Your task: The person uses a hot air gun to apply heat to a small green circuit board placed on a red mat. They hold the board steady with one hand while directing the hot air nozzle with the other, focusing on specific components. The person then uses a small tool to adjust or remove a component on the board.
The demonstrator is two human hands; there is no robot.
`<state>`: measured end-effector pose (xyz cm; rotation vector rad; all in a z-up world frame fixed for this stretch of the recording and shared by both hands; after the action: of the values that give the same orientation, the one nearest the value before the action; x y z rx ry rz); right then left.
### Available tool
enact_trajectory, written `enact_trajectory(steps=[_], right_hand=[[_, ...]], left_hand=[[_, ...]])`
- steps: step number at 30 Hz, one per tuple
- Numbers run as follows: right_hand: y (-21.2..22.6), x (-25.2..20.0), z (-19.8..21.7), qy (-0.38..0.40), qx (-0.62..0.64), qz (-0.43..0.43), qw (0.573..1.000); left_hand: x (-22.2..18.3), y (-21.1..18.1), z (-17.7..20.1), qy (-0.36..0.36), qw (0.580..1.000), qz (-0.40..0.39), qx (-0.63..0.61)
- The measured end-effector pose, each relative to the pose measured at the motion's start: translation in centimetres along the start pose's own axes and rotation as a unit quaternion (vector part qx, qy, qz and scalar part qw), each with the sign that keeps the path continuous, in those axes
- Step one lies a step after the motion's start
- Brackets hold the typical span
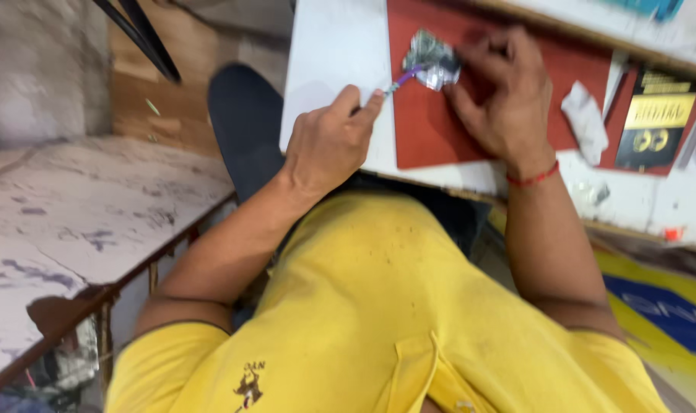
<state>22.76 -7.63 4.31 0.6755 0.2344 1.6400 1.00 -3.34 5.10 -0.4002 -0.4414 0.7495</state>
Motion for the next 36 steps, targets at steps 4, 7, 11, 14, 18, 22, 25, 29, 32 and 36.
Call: enact_trajectory(steps=[4,7,11,14,18,22,25,29,32,36], right_hand=[[0.0,0.6,0.1,-0.024,-0.020,0.013,0.999],[0.9,1.5,0.5,-0.041,-0.032,-0.007,0.999],[0.6,0.5,0.1,-0.004,-0.015,-0.074,0.997],[1.0,1.3,0.3,-0.019,-0.023,-0.057,0.998],[0.5,1.6,-0.1,0.014,-0.015,-0.121,0.992],[1.3,1.6,0.4,-0.022,-0.021,-0.062,0.998],[0.9,1.6,0.1,-0.009,-0.029,-0.077,0.997],[0.9,1.6,0.0,-0.010,-0.038,-0.078,0.996],[1.1,1.7,0.0,-0.018,-0.044,-0.070,0.996],[1.5,1.6,0.2,-0.039,-0.057,-0.031,0.997]], left_hand=[[1.2,0.0,1.4,-0.043,0.997,0.002,-0.066],[2.4,-0.3,3.6,-0.122,0.982,0.026,-0.142],[6.1,1.1,4.4,-0.208,0.977,0.000,-0.037],[11.2,1.6,3.7,-0.212,0.977,-0.020,0.020],[15.1,3.5,3.5,-0.226,0.973,0.005,0.036],[13.6,11.9,8.7,-0.363,0.906,0.170,0.135],[11.7,20.0,14.2,-0.361,0.872,0.284,0.168],[12.7,24.7,14.4,-0.260,0.925,0.268,0.066],[13.1,24.0,15.6,-0.347,0.925,0.154,0.027],[12.0,23.7,15.9,-0.359,0.919,0.162,0.016]])
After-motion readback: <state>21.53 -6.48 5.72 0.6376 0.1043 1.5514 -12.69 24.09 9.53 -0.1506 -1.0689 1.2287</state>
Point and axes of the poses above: each hand's wrist, its own x-axis towards the middle knuckle, its own z-axis out of the back of the hand, y = z × x, the point moved 7 cm from there along x, towards the middle knuckle, and after that the axes turned 6 degrees about z, right-handed, at the moved point
